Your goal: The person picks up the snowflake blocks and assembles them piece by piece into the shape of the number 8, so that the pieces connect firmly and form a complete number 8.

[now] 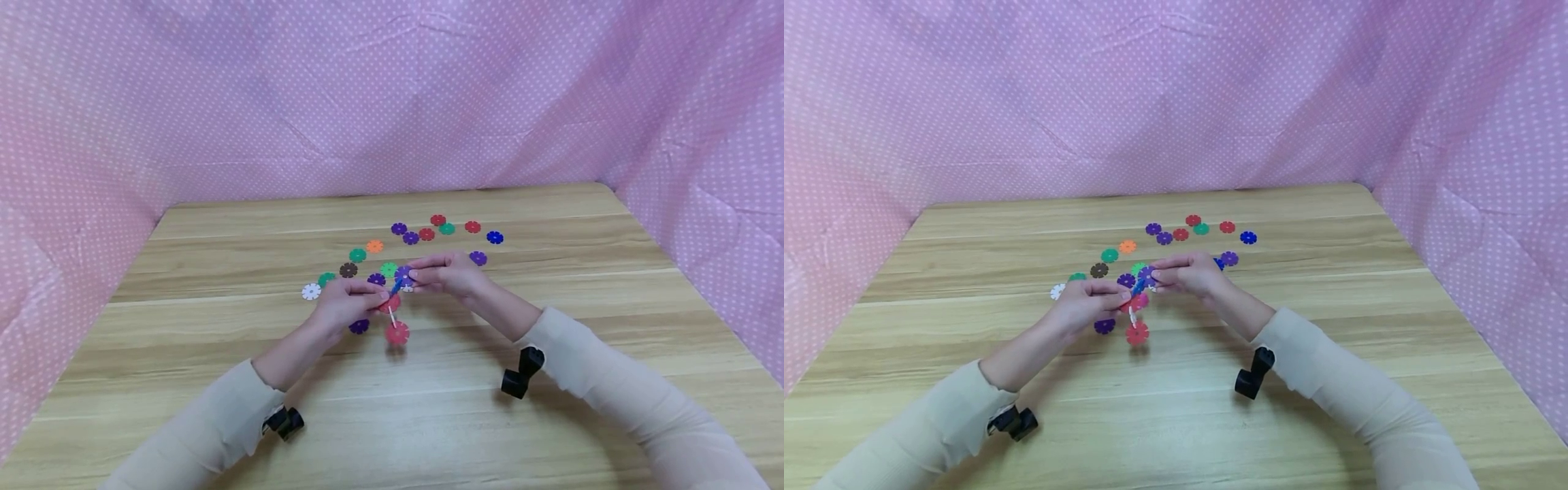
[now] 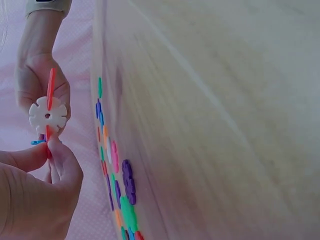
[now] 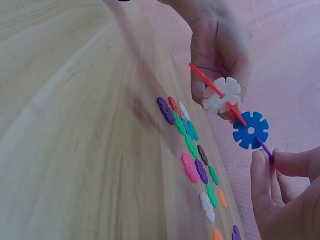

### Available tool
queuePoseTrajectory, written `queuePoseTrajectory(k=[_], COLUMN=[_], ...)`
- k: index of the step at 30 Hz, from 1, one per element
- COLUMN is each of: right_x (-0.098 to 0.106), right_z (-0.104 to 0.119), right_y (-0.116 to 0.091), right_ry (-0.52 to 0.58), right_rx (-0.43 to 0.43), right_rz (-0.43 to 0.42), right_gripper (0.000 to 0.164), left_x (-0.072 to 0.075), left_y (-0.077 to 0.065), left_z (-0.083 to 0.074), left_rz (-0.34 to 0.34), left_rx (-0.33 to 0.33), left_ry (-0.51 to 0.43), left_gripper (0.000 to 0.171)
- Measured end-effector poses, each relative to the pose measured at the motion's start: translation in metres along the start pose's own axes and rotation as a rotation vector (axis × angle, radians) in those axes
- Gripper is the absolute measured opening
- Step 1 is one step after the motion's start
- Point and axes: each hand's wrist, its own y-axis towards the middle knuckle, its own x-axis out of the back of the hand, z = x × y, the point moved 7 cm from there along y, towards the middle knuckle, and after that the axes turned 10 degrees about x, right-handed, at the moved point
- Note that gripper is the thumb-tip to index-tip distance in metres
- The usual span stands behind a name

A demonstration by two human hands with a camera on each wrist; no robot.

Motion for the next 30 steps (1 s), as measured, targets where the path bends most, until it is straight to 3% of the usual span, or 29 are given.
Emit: queuePoseTrajectory(k=[7,14,23,30], right_x=[-0.001,-0.005,-0.017,-0.022], right_z=[-0.002,-0.009,-0.009,-0.015], right_y=[0.006,0.010,0.006,0.004], right_ry=[-0.023,-0.043,-0.104,-0.115], right_rx=[-0.012,-0.046,0.014,-0.005], right_rz=[0.095,0.177,0.252,0.260], right_gripper=[0.038,0.039,0.035,0.034], left_x=[-0.013,-0.007,-0.006,-0.009], left_y=[-0.004,-0.001,0.003,0.003], left_z=[0.005,0.004,0.001,0.006], left_rz=[0.112,0.074,0.107,0.120], left_rx=[-0.010,-0.003,0.024,0.055], left_ry=[-0.057,-0.038,-0.094,-0.085], left_gripper=[0.025,0.030,0.027,0.028])
